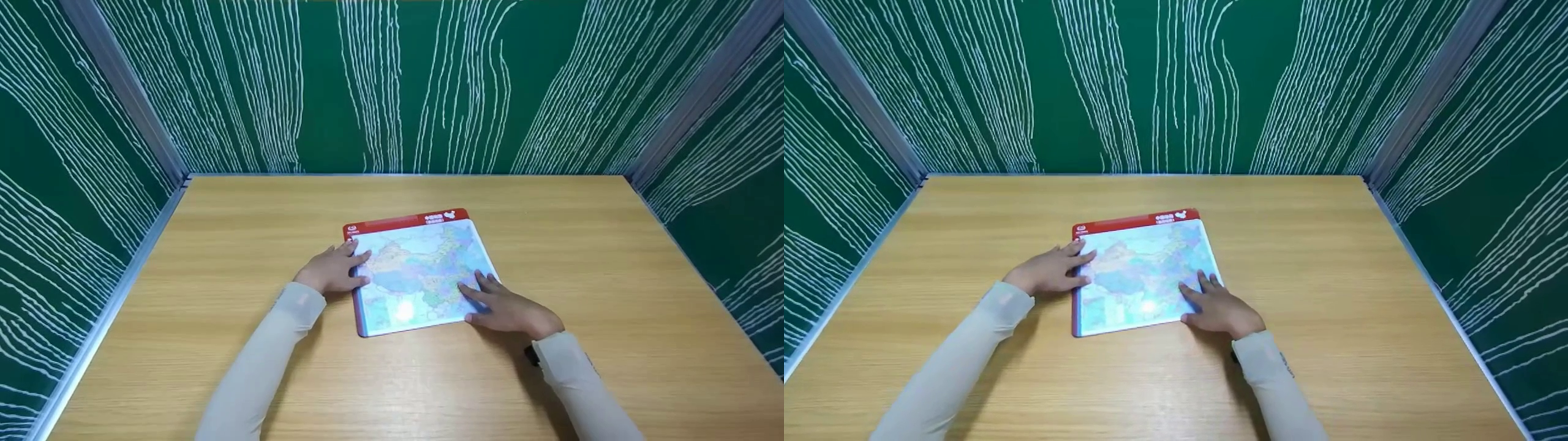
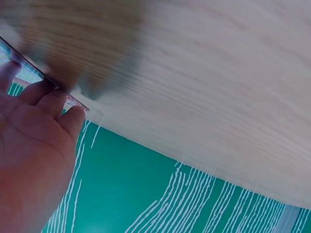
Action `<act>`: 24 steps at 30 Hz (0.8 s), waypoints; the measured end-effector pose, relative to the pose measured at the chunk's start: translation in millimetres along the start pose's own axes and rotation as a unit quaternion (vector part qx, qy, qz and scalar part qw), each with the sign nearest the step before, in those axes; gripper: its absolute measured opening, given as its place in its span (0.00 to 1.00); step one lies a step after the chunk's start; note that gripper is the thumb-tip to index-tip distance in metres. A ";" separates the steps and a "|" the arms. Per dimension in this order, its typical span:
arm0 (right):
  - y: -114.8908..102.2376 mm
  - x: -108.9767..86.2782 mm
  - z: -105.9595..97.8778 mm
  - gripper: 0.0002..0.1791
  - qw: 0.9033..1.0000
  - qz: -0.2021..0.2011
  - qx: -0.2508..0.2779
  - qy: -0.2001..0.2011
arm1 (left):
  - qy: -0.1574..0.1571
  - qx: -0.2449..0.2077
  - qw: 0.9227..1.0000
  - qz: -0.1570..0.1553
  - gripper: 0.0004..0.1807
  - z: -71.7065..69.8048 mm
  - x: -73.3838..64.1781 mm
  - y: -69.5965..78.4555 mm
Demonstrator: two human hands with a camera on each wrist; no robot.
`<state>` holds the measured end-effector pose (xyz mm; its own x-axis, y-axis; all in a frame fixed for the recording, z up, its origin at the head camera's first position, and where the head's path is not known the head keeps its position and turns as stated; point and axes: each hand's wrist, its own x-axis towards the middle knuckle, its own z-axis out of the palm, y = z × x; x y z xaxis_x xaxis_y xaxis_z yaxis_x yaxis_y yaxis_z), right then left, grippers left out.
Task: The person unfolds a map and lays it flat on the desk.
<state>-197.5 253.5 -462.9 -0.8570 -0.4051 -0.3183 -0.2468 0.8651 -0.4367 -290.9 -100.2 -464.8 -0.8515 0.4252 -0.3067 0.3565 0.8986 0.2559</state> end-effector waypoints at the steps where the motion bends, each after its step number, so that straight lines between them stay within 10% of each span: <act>1: 0.7 0.4 -0.3 0.38 1.000 0.000 -0.001 0.000 | 0.001 0.002 1.000 0.001 0.40 0.5 -0.7 0.0; 24: 12.8 9.1 -7.8 0.39 0.999 0.016 0.052 0.002 | 0.001 0.008 1.000 0.000 0.42 6.7 -8.9 6.5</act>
<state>-212.0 263.1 -464.8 -0.8659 -0.3757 -0.3302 -0.1706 0.8424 -0.5111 -278.4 -97.4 -466.5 -0.8519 0.4255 -0.3053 0.3633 0.9001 0.2406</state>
